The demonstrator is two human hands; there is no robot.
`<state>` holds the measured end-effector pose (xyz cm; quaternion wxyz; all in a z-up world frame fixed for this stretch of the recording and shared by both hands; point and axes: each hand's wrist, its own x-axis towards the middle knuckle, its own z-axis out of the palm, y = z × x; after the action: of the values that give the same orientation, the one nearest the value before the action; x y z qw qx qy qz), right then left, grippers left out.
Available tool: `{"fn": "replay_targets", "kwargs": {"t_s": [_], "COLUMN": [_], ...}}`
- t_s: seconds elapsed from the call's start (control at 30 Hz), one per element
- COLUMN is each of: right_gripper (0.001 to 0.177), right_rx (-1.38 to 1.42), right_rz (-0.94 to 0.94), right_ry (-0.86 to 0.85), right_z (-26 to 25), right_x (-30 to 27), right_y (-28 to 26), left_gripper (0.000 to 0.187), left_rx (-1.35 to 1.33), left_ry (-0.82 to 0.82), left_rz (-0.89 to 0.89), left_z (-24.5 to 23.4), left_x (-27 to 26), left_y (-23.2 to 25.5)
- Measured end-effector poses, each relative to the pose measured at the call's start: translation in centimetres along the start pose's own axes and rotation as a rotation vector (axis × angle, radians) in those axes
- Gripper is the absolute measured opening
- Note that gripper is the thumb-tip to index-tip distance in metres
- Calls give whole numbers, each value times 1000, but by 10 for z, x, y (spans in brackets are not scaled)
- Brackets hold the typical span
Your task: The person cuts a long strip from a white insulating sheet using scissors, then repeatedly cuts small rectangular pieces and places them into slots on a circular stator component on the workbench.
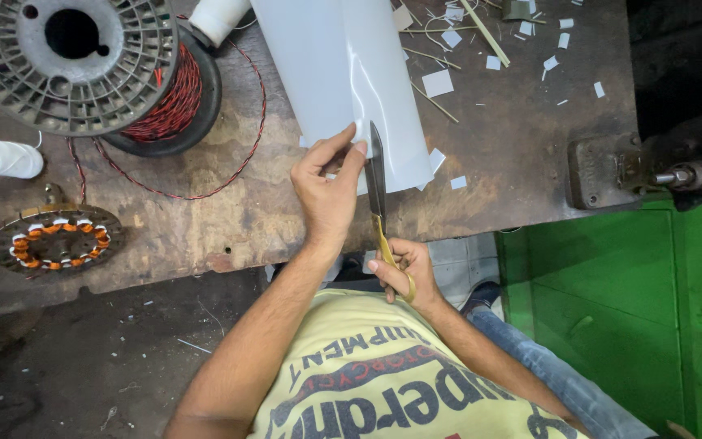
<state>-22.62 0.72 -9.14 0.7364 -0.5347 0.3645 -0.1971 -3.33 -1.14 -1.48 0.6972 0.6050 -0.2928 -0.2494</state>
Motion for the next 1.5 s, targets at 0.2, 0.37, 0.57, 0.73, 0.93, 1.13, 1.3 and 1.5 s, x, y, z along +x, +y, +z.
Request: {"fn": "replay_targets", "kwargs": {"t_s": [0.2, 0.37, 0.57, 0.73, 0.93, 1.13, 1.3, 1.5], "right_gripper": [18, 21, 21, 22, 23, 25, 30, 32], "right_rx": [3, -11, -76, -118, -162, -154, -139, -79], "right_rz": [-24, -44, 32, 62, 61, 45, 50, -11], "right_ry": [2, -2, 32, 58, 50, 17, -15, -54], "right_z": [1, 5, 10, 14, 14, 10, 9, 8], "right_x": [2, 7, 5, 3, 2, -3, -5, 18], "right_y": [-1, -4, -10, -13, -17, -20, -23, -40], "left_gripper": [27, 26, 27, 27, 29, 31, 34, 31], "left_rx": [67, 92, 61, 22, -30, -73, -98, 2], "left_ry": [1, 12, 24, 25, 58, 106, 129, 150], "left_rz": [20, 28, 5, -8, -23, 73, 52, 95], "left_z": [-6, -9, -12, -14, -15, -13, -13, -10], "left_x": [-3, -5, -7, -10, -4, 28, 33, 21], "left_y": [-4, -5, -9, -15, -19, -16, -13, -16]}}
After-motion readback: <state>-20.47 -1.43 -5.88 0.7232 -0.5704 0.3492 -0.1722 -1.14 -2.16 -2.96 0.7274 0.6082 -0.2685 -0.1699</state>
